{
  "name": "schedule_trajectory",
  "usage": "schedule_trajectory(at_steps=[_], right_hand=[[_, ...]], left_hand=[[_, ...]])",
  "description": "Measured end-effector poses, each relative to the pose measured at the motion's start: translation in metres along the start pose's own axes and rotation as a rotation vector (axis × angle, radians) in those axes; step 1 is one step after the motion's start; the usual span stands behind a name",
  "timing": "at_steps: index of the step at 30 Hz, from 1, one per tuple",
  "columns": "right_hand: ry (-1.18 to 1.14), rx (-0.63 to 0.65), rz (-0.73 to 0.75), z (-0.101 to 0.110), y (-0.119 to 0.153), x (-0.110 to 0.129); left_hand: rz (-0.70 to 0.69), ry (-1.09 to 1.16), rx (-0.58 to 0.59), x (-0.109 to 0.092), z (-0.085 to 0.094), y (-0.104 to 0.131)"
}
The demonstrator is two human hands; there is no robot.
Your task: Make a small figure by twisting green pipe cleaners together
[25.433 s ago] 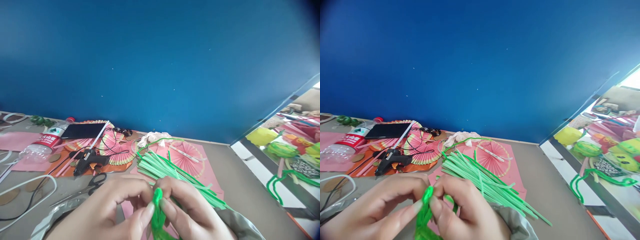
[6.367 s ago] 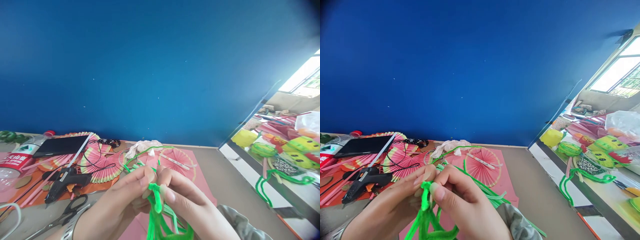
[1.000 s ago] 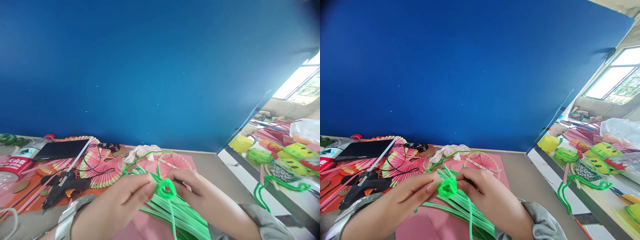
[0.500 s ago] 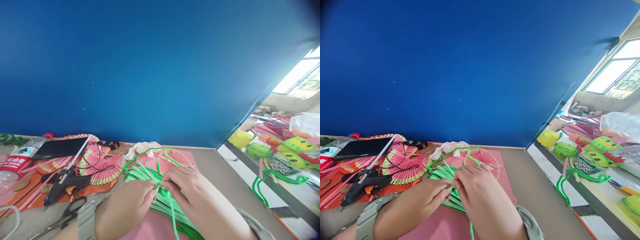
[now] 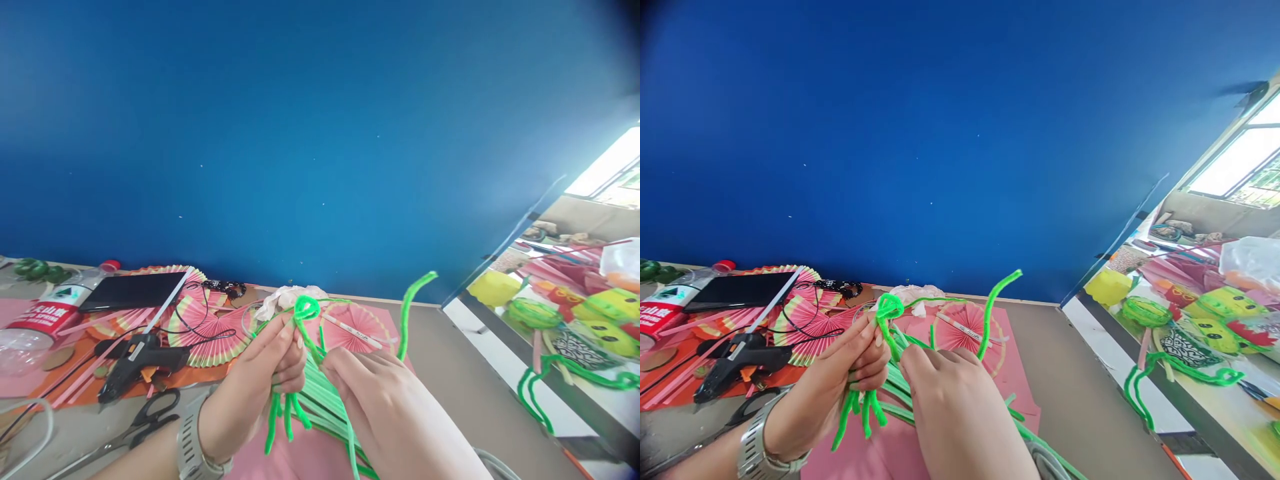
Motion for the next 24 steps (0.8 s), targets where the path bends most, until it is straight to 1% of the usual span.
schedule_trajectory(at_steps=[2, 3, 4, 5, 6, 7, 8, 9, 10, 11, 12, 14, 16, 17, 19, 21, 24], right_hand=[[-0.061, 0.021, -0.018, 0.004, 0.000, -0.005], [-0.102, 0.045, -0.031, 0.005, 0.000, -0.009], [-0.157, 0.078, -0.043, 0.006, -0.001, -0.012], [-0.224, 0.124, -0.048, 0.006, -0.002, -0.014], [-0.299, 0.176, -0.046, 0.006, -0.003, -0.015], [-0.369, 0.230, -0.047, 0.006, -0.003, -0.017], [-0.422, 0.278, -0.042, 0.005, -0.004, -0.017], [-0.453, 0.312, -0.041, 0.005, -0.005, -0.018], [-0.460, 0.326, -0.044, 0.006, -0.006, -0.019], [-0.450, 0.319, -0.056, 0.007, -0.007, -0.021], [-0.429, 0.297, -0.073, 0.007, -0.008, -0.022], [-0.394, 0.247, -0.103, 0.008, -0.008, -0.024], [-0.376, 0.205, -0.126, 0.007, -0.007, -0.025], [-0.373, 0.188, -0.134, 0.007, -0.006, -0.025], [-0.374, 0.138, -0.160, 0.010, -0.005, -0.028], [-0.375, 0.088, -0.182, 0.013, -0.004, -0.032], [-0.384, 0.071, -0.185, 0.014, -0.004, -0.034]], left_hand=[[0.020, 0.139, 0.044, -0.001, -0.005, 0.005], [0.027, 0.204, 0.097, -0.003, -0.009, 0.007], [0.030, 0.246, 0.173, -0.007, -0.014, 0.010], [0.034, 0.242, 0.265, -0.011, -0.020, 0.013], [0.025, 0.188, 0.401, -0.018, -0.028, 0.019], [0.032, 0.069, 0.511, -0.021, -0.034, 0.024], [0.060, -0.118, 0.630, -0.020, -0.039, 0.030], [0.052, -0.363, 0.780, -0.018, -0.045, 0.037], [0.024, -0.583, 0.984, -0.014, -0.052, 0.048], [-0.053, -0.804, 1.013, -0.014, -0.052, 0.047], [-0.063, -0.993, 0.944, -0.012, -0.045, 0.040], [-0.075, -1.203, 0.837, -0.006, -0.035, 0.031], [-0.063, -1.258, 0.752, 0.002, -0.029, 0.024], [-0.058, -1.276, 0.682, 0.004, -0.025, 0.021], [-0.034, -1.257, 0.601, 0.005, -0.020, 0.017], [0.001, -1.207, 0.604, 0.006, -0.021, 0.017], [0.033, -1.137, 0.636, 0.003, -0.026, 0.019]])
Point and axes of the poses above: each hand's wrist, its own y-axis away from the middle knuckle, its own z-axis out of the back of the hand, x = y × z, the point moved 9 cm from there along -y, towards the middle knuckle, and after that the axes turned 9 degrees about -z, right-handed, at the moved point
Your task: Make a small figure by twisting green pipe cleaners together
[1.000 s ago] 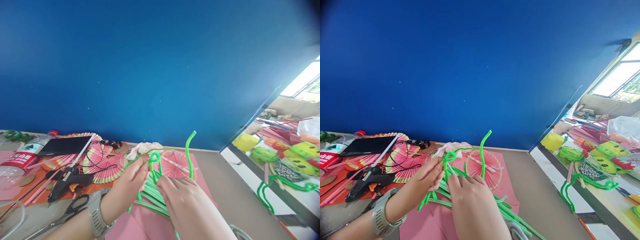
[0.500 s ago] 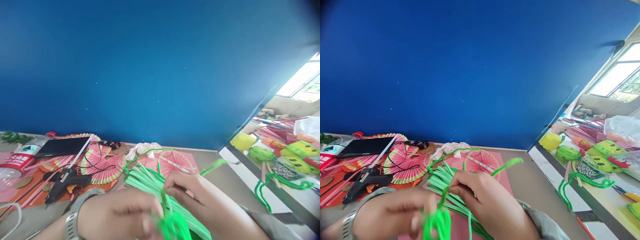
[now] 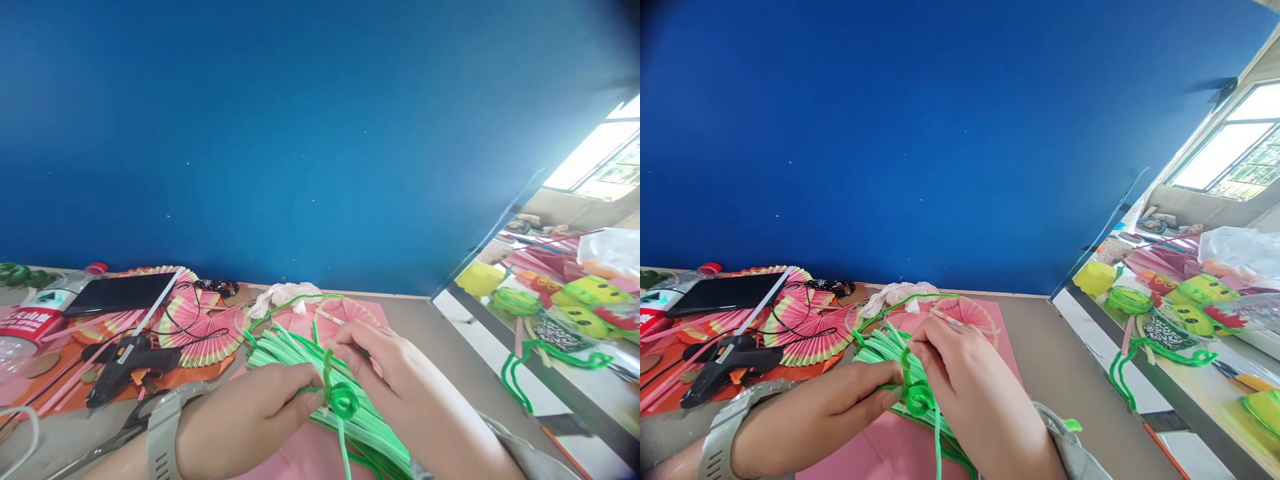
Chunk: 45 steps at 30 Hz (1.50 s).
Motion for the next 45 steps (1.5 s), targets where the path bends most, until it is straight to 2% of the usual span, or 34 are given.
schedule_trajectory(at_steps=[5, 9, 11, 14, 16, 18, 21, 25, 27, 29, 31, 34, 36, 38, 41, 45], right_hand=[[0.021, -0.005, 0.039, -0.003, 0.000, 0.006], [0.077, 0.008, 0.098, -0.009, 0.005, 0.016], [0.112, -0.008, 0.124, -0.013, 0.009, 0.020], [0.172, -0.051, 0.181, -0.021, 0.014, 0.027], [0.191, -0.096, 0.246, -0.025, 0.018, 0.034], [0.160, -0.138, 0.263, -0.024, 0.020, 0.036], [0.044, -0.159, 0.188, -0.016, 0.020, 0.032], [-0.131, -0.074, 0.071, -0.011, 0.013, 0.022], [-0.188, 0.013, 0.004, -0.014, 0.006, 0.013], [-0.241, 0.107, -0.011, -0.019, -0.001, 0.006], [-0.275, 0.145, 0.011, -0.017, -0.007, 0.001], [-0.215, 0.118, 0.020, -0.008, -0.014, -0.005], [-0.126, 0.105, 0.014, -0.006, -0.014, -0.006], [-0.016, 0.068, 0.003, -0.006, -0.012, -0.004], [0.154, -0.025, 0.003, -0.013, -0.005, 0.004], [0.282, -0.105, 0.136, -0.036, 0.008, 0.025]], left_hand=[[0.008, 0.026, -0.028, 0.001, -0.002, -0.001], [0.031, 0.164, -0.176, 0.012, 0.001, -0.003], [0.059, 0.350, -0.253, 0.021, 0.001, -0.004], [0.154, 0.754, -0.365, 0.037, -0.001, -0.004], [0.183, 0.948, -0.439, 0.042, -0.001, -0.003], [0.133, 1.036, -0.506, 0.038, 0.005, -0.003], [0.000, 1.117, -0.610, 0.029, 0.015, 0.001], [-0.087, 0.871, -0.676, 0.020, 0.030, 0.014], [-0.111, 0.653, -0.637, 0.012, 0.038, 0.020], [-0.148, 0.406, -0.535, 0.002, 0.042, 0.023], [-0.182, 0.187, -0.381, -0.009, 0.040, 0.021], [-0.192, -0.067, -0.121, -0.014, 0.024, 0.013], [-0.158, -0.190, -0.043, -0.008, 0.014, 0.008], [-0.096, -0.260, -0.068, 0.002, 0.008, 0.003], [-0.023, -0.262, -0.177, 0.015, 0.007, 0.001], [0.016, -0.175, -0.326, 0.017, 0.016, 0.001]])
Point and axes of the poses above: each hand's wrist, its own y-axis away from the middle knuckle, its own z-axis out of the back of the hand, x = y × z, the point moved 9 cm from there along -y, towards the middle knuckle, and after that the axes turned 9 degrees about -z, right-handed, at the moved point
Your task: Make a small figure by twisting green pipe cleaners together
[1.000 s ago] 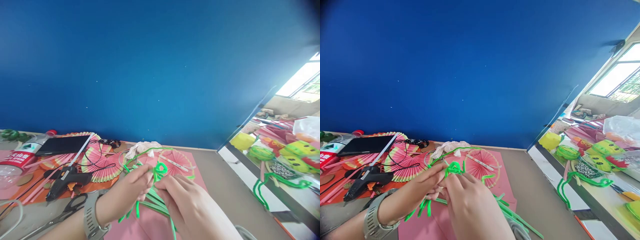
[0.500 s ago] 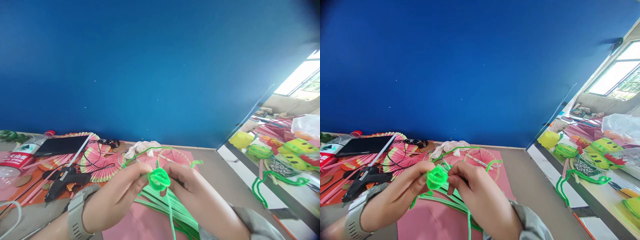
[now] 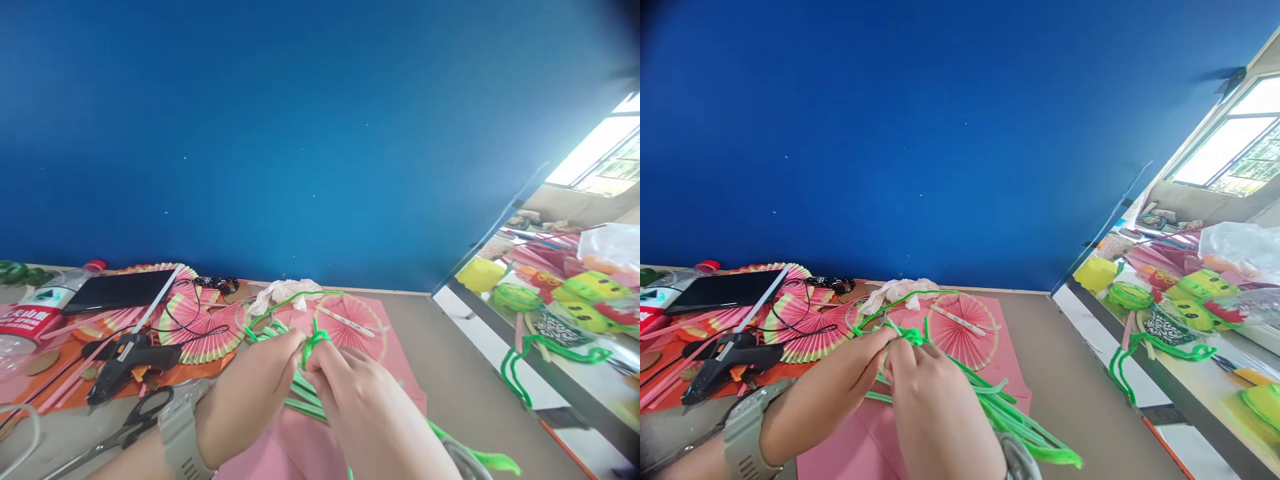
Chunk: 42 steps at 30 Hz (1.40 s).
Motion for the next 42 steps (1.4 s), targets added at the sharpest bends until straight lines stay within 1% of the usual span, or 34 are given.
schedule_trajectory(at_steps=[1, 2, 3, 5, 7, 8, 10, 12, 14, 16, 18, 19, 22, 24, 26, 27, 28, 31, 32, 33, 34, 35, 37, 39, 42], right_hand=[[0.005, -0.028, 0.013, -0.002, 0.002, 0.004], [-0.004, -0.058, 0.019, -0.002, 0.003, 0.006], [-0.026, -0.085, 0.022, -0.001, 0.004, 0.007], [-0.091, -0.125, 0.028, 0.005, 0.004, 0.006], [-0.152, -0.135, 0.017, 0.013, 0.004, 0.003], [-0.171, -0.127, 0.007, 0.017, 0.004, 0.001], [-0.190, -0.101, 0.000, 0.023, 0.004, -0.002], [-0.224, -0.081, 0.007, 0.028, 0.005, -0.002], [-0.279, -0.066, 0.008, 0.032, 0.006, -0.003], [-0.313, -0.046, -0.003, 0.033, 0.006, -0.005], [-0.313, -0.025, -0.020, 0.032, 0.005, -0.007], [-0.310, -0.009, -0.022, 0.031, 0.005, -0.008], [-0.310, 0.051, 0.012, 0.025, 0.005, -0.003], [-0.285, 0.087, 0.029, 0.021, 0.005, -0.001], [-0.218, 0.084, 0.036, 0.021, 0.006, -0.002], [-0.168, 0.047, 0.044, 0.024, 0.007, -0.002], [-0.102, -0.024, 0.052, 0.030, 0.007, -0.003], [0.179, -0.364, 0.028, 0.055, 0.010, -0.008], [0.257, -0.440, 0.001, 0.060, 0.010, -0.010], [0.292, -0.469, -0.020, 0.061, 0.009, -0.014], [0.270, -0.450, -0.032, 0.059, 0.005, -0.017], [0.190, -0.397, -0.040, 0.056, 0.001, -0.022], [-0.102, -0.240, -0.075, 0.045, -0.007, -0.032], [-0.496, -0.124, -0.158, 0.036, -0.010, -0.044], [-1.129, -0.035, -0.306, 0.024, -0.010, -0.056]], left_hand=[[0.019, 0.080, -0.062, 0.000, 0.005, -0.001], [0.043, 0.209, -0.132, 0.002, 0.010, -0.001], [0.078, 0.389, -0.195, 0.005, 0.013, -0.001], [0.143, 0.822, -0.276, 0.010, 0.009, 0.000], [0.172, 1.180, -0.294, 0.008, -0.001, 0.000], [0.172, 1.309, -0.303, 0.005, -0.004, 0.000], [0.157, 1.484, -0.334, 0.001, -0.006, 0.001], [0.151, 1.574, -0.328, -0.003, -0.007, 0.002], [0.151, 1.566, -0.265, -0.005, -0.008, 0.003], [0.180, 1.498, -0.182, -0.004, -0.008, 0.004], [0.215, 1.409, -0.150, 0.000, -0.007, 0.005], [0.231, 1.355, -0.168, 0.003, -0.005, 0.006], [0.259, 1.181, -0.280, 0.009, 0.005, 0.009], [0.281, 1.136, -0.337, 0.010, 0.009, 0.010], [0.314, 1.145, -0.422, 0.014, 0.013, 0.012], [0.333, 1.149, -0.477, 0.018, 0.016, 0.014], [0.357, 1.147, -0.533, 0.022, 0.018, 0.016], [0.367, 1.092, -0.626, 0.028, 0.024, 0.023], [0.361, 1.049, -0.644, 0.028, 0.026, 0.025], [0.350, 0.990, -0.652, 0.027, 0.029, 0.027], [0.335, 0.920, -0.642, 0.025, 0.030, 0.028], [0.310, 0.837, -0.617, 0.021, 0.032, 0.028], [0.245, 0.679, -0.555, 0.011, 0.034, 0.026], [0.191, 0.584, -0.516, 0.003, 0.034, 0.024], [0.147, 0.530, -0.504, -0.004, 0.035, 0.023]])
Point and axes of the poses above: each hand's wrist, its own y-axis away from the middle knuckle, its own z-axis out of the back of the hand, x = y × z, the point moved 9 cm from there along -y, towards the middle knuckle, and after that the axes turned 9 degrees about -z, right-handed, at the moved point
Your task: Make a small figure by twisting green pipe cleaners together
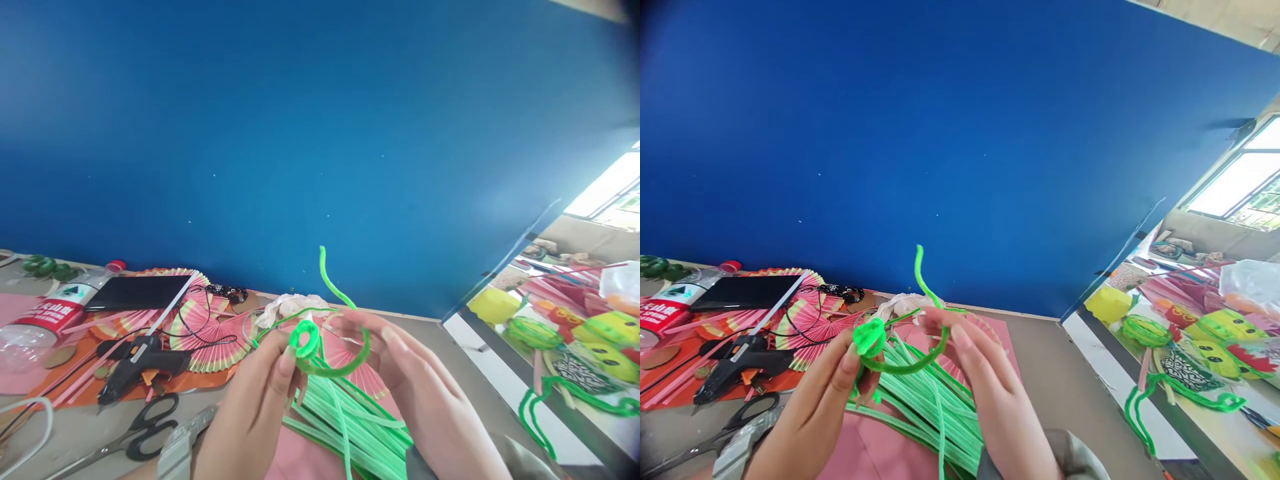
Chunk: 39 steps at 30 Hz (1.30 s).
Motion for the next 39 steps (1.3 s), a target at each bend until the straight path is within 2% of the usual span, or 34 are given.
schedule_trajectory(at_steps=[2, 4, 6, 9, 11, 12, 15, 16, 18, 20, 24, 29, 31, 34, 39], right_hand=[[-0.343, 0.054, -0.072, -0.001, -0.001, -0.004], [-0.565, 0.086, -0.106, 0.000, -0.003, -0.005], [-0.682, 0.082, -0.141, 0.002, -0.005, -0.007], [-0.732, 0.080, -0.196, 0.002, -0.011, -0.015], [-0.717, 0.081, -0.204, 0.001, -0.014, -0.018], [-0.698, 0.086, -0.202, 0.000, -0.016, -0.018], [-0.600, 0.107, -0.175, -0.002, -0.018, -0.017], [-0.534, 0.113, -0.160, -0.002, -0.018, -0.015], [-0.349, 0.109, -0.125, 0.000, -0.017, -0.012], [-0.135, 0.093, -0.093, 0.001, -0.017, -0.009], [0.094, 0.051, -0.062, 0.001, -0.016, -0.007], [0.243, 0.038, -0.006, -0.006, -0.007, -0.005], [0.311, 0.038, 0.016, -0.009, 0.000, -0.003], [0.400, 0.018, 0.078, -0.013, 0.011, 0.007], [0.452, 0.013, 0.221, -0.024, 0.029, 0.028]], left_hand=[[-0.014, -0.022, 0.014, -0.002, -0.003, 0.001], [0.006, -0.018, 0.022, 0.000, -0.005, 0.003], [0.059, 0.027, 0.021, 0.006, -0.008, 0.005], [0.168, 0.155, 0.026, 0.020, -0.010, 0.009], [0.157, 0.214, 0.168, 0.019, -0.019, 0.009], [0.102, 0.212, 0.295, 0.012, -0.026, 0.009], [-0.193, 0.055, 0.732, -0.019, -0.050, 0.016], [-0.278, -0.017, 0.828, -0.026, -0.055, 0.019], [-0.396, -0.169, 0.972, -0.033, -0.064, 0.025], [-0.425, -0.327, 1.019, -0.029, -0.070, 0.027], [-0.310, -0.605, 0.922, -0.006, -0.072, 0.024], [-0.083, -0.689, 0.760, 0.026, -0.066, 0.023], [0.007, -0.582, 0.626, 0.036, -0.059, 0.019], [0.112, -0.278, 0.451, 0.047, -0.051, 0.013], [0.238, 0.065, 0.339, 0.054, -0.047, 0.004]])
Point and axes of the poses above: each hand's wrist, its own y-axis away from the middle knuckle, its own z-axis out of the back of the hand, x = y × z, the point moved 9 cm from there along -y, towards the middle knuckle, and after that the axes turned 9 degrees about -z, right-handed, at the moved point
